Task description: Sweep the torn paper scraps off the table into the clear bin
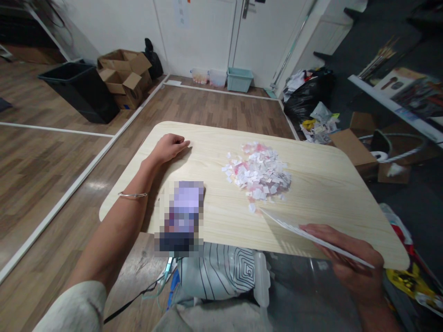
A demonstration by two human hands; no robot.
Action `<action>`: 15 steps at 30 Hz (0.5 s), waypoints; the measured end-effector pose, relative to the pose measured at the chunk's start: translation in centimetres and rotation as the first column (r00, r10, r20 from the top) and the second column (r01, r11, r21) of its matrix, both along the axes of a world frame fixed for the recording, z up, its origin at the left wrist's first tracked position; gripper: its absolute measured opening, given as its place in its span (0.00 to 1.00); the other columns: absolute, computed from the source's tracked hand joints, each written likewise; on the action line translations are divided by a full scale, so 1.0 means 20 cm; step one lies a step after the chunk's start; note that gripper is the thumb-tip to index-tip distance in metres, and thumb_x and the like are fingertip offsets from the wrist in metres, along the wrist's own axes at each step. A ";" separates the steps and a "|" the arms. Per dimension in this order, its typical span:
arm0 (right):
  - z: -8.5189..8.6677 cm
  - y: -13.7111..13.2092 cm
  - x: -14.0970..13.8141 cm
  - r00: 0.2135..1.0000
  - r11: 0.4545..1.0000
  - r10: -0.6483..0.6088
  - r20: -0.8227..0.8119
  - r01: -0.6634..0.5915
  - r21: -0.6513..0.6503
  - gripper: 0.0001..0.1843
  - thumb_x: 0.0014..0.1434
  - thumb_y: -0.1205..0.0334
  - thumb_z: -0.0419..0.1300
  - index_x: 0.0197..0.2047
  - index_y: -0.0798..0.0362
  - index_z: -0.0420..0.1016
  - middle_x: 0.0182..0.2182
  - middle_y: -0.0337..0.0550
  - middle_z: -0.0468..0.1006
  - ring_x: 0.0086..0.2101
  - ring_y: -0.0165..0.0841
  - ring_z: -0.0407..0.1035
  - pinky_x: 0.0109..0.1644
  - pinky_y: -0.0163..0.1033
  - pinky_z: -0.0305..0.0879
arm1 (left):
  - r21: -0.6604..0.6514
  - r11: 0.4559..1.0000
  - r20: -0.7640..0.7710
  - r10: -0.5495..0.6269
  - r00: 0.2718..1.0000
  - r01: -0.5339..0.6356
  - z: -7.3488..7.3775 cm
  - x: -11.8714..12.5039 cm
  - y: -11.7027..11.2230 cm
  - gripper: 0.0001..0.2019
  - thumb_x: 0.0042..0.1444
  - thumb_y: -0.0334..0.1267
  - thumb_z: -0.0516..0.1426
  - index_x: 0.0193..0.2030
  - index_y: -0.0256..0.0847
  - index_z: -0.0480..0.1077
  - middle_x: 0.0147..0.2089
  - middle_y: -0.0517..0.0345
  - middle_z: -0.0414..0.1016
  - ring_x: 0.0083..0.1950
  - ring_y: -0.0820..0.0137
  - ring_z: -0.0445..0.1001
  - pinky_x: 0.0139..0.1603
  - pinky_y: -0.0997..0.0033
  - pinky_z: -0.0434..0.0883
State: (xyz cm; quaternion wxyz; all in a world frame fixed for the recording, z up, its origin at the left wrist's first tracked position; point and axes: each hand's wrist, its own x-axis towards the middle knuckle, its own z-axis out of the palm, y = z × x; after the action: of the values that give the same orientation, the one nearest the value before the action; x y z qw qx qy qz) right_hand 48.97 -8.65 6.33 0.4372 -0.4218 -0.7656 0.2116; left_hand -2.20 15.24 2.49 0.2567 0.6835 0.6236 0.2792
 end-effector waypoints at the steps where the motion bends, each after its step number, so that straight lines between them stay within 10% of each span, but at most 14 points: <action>1: 0.01 0.00 0.00 0.999 0.999 0.040 0.011 -0.040 0.016 0.21 0.70 0.68 0.70 0.56 0.34 0.99 0.46 0.39 0.99 0.45 0.41 0.96 0.56 0.31 0.88 | -0.001 1.000 0.000 0.003 1.000 -0.003 0.00 0.00 0.00 0.28 0.70 0.47 0.62 0.19 0.49 0.58 0.17 0.63 0.57 0.27 0.68 0.56 0.37 0.60 0.54; 5: 0.01 -0.02 0.02 0.998 1.000 0.018 0.056 -0.019 0.004 0.18 0.70 0.65 0.72 0.54 0.35 0.99 0.45 0.40 0.98 0.42 0.46 0.96 0.51 0.36 0.92 | 0.005 1.000 0.005 0.007 1.000 -0.007 0.00 0.00 0.00 0.28 0.69 0.47 0.63 0.19 0.49 0.58 0.17 0.63 0.57 0.28 0.68 0.56 0.37 0.60 0.54; 15: -0.13 -0.07 0.05 0.834 0.834 -0.550 -0.043 0.551 0.037 0.08 0.62 0.59 0.81 0.31 0.43 0.90 0.27 0.40 0.91 0.23 0.44 0.86 0.26 0.38 0.85 | -0.017 1.000 0.001 0.019 1.000 -0.019 0.00 0.01 0.00 0.28 0.71 0.46 0.62 0.19 0.48 0.59 0.18 0.63 0.59 0.28 0.69 0.58 0.37 0.60 0.55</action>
State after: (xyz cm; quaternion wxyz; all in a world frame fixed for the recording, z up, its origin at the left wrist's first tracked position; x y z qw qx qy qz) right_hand 49.98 -10.02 3.63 0.5011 -0.6101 -0.6102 0.0649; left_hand -2.03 15.15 2.56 0.2603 0.6751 0.6324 0.2767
